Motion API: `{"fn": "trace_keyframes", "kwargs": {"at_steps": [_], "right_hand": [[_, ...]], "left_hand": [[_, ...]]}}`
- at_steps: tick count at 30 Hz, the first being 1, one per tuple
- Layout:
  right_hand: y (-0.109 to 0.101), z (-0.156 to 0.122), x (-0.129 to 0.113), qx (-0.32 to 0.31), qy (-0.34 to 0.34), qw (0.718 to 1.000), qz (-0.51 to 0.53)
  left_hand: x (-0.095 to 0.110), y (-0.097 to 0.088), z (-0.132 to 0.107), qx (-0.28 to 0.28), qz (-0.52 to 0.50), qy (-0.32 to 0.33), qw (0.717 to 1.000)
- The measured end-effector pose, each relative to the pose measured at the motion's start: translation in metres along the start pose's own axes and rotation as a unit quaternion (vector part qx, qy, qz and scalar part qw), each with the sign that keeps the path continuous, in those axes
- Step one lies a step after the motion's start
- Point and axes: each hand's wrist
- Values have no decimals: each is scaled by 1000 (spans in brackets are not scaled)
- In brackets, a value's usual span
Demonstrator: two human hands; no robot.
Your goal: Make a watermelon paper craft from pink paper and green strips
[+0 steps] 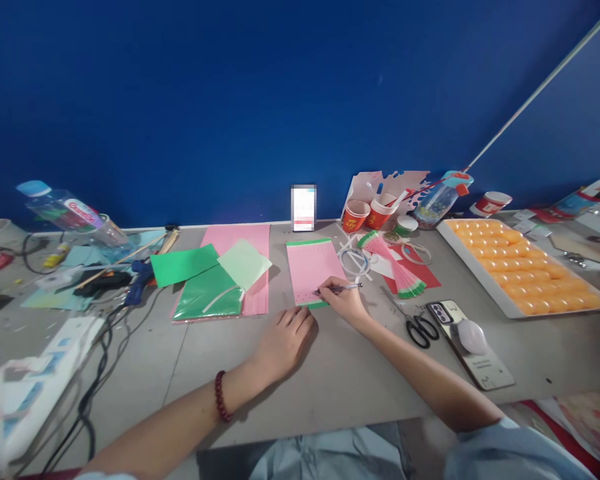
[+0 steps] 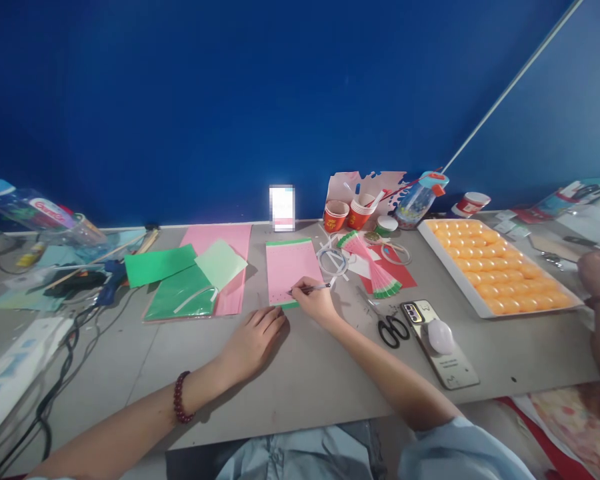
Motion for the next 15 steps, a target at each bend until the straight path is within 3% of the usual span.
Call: {"fn": "trace_keyframes", "kwargs": {"at_steps": [15], "right_hand": [[-3, 1, 1, 7, -13, 1000, -13]], "left_hand": [[2, -7, 1, -11, -4, 0, 1000]]}}
Point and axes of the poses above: each hand's wrist, its own z-axis towards the middle knuckle, its own y-axis out of the palm, x = y × z
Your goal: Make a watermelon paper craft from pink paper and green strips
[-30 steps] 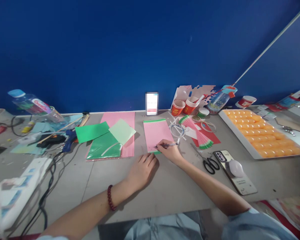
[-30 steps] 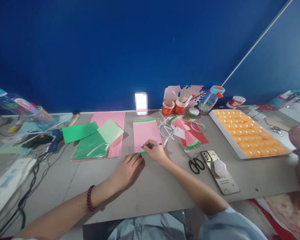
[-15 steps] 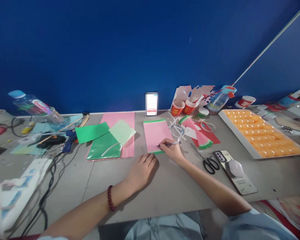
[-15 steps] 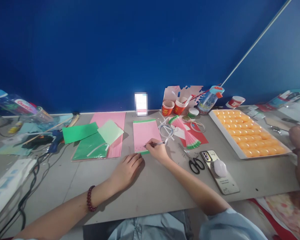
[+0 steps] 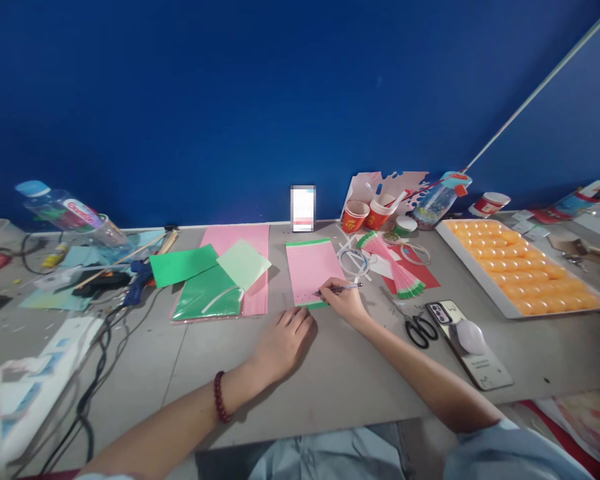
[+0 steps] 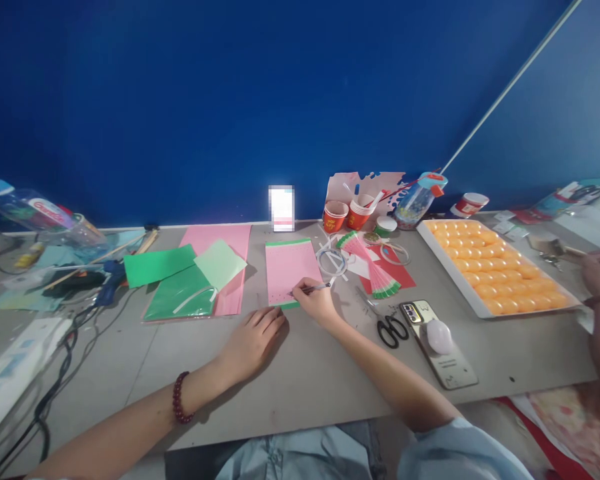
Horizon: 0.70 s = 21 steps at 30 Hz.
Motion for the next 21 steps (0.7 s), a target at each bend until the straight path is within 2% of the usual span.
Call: {"fn": "trace_keyframes", "kwargs": {"at_steps": [12, 17, 21], "right_hand": [[0, 0, 2, 6, 4, 1000, 8], [-6, 3, 1, 35, 8, 999, 32], [-10, 4, 0, 33, 25, 999, 32]], "left_hand": [[-1, 2, 0, 0, -1, -2, 1000], [-1, 2, -1, -5, -3, -3, 1000], [0, 1, 0, -8, 1, -2, 1000]]}}
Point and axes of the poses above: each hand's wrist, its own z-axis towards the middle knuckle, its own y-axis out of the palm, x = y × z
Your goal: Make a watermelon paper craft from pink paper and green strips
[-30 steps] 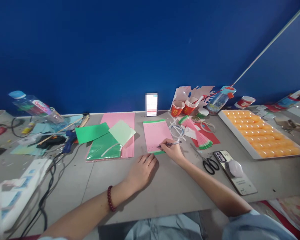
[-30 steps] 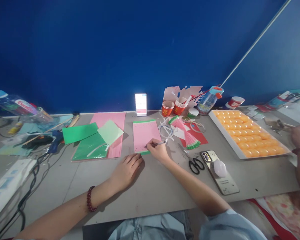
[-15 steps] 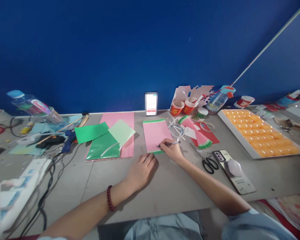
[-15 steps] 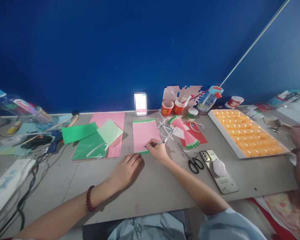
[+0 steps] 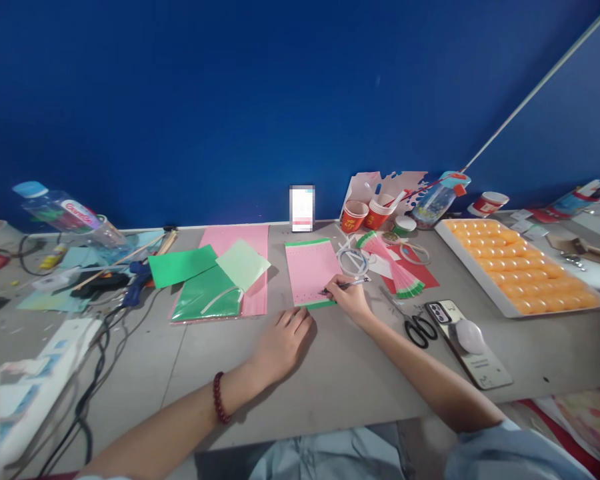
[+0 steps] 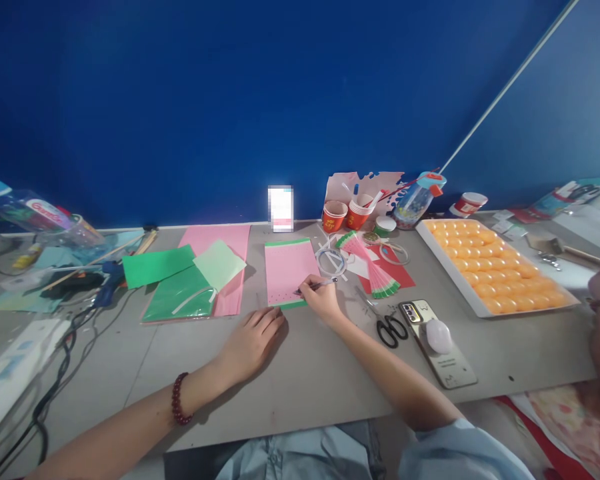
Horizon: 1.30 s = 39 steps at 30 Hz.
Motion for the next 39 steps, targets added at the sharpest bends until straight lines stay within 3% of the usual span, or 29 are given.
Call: {"fn": "trace_keyframes", "kwargs": {"at_steps": [12, 30, 39], "right_hand": [[0, 0, 5, -10, 0, 1000, -13], [1, -1, 2, 2, -1, 1000, -11], [-5, 3, 1, 24, 31, 999, 14]], "left_hand": [[0, -2, 0, -24, 1, -8, 1000], [0, 1, -1, -16, -10, -11, 1000], [0, -1, -1, -24, -1, -9, 1000]]}}
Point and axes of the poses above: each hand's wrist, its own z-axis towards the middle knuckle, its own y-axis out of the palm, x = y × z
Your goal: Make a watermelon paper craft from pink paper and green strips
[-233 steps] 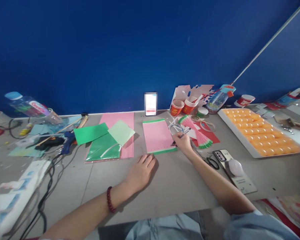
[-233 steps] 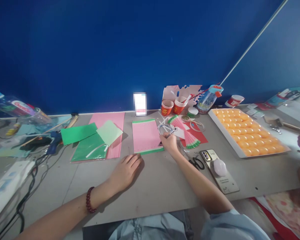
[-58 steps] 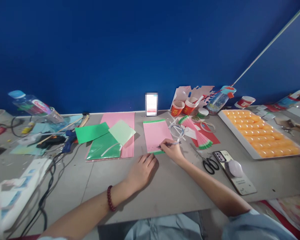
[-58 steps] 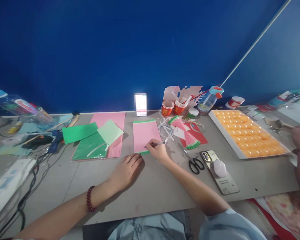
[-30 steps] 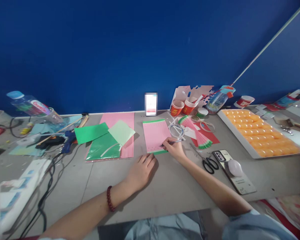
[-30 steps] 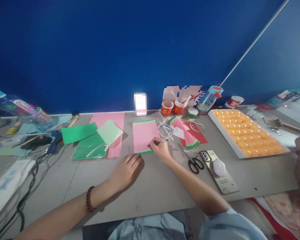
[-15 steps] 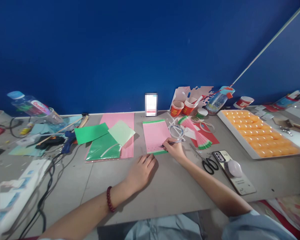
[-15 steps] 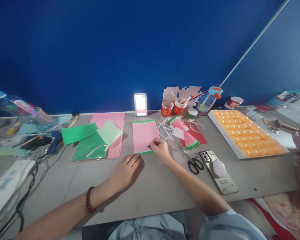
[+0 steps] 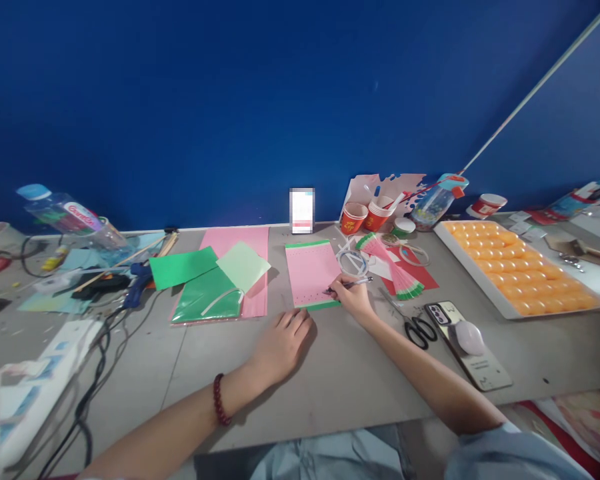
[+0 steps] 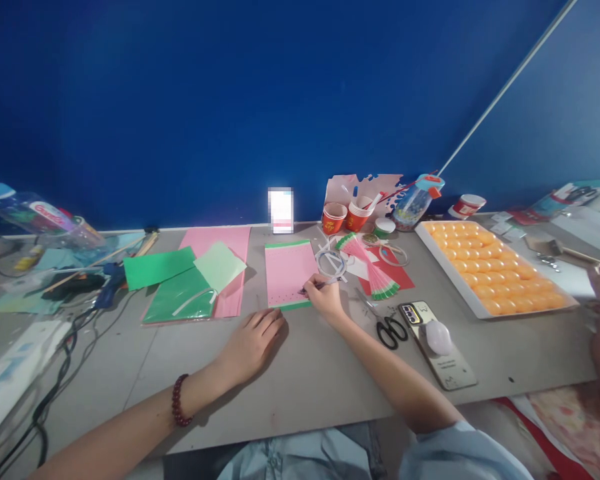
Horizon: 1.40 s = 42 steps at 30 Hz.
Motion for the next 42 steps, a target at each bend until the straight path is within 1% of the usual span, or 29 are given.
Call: {"fn": "trace_keyframes", "kwargs": {"at_steps": [8, 18, 30, 38, 42], "right_hand": [[-4, 5, 3, -3, 9, 1000, 2], [-5, 4, 0, -11, 16, 1000, 1], [-5, 5, 4, -7, 13, 1000, -5], [-3, 4, 1, 1, 17, 1000, -2], [-4, 5, 3, 21, 19, 1000, 1]], "left_hand": [[1, -3, 1, -6, 4, -5, 1000], [1, -4, 1, -6, 0, -4, 1000], [1, -3, 0, -8, -4, -4, 1000], [1, -3, 0, -10, 0, -2, 1000], [2, -5, 0, -12, 0, -5, 1000]]}}
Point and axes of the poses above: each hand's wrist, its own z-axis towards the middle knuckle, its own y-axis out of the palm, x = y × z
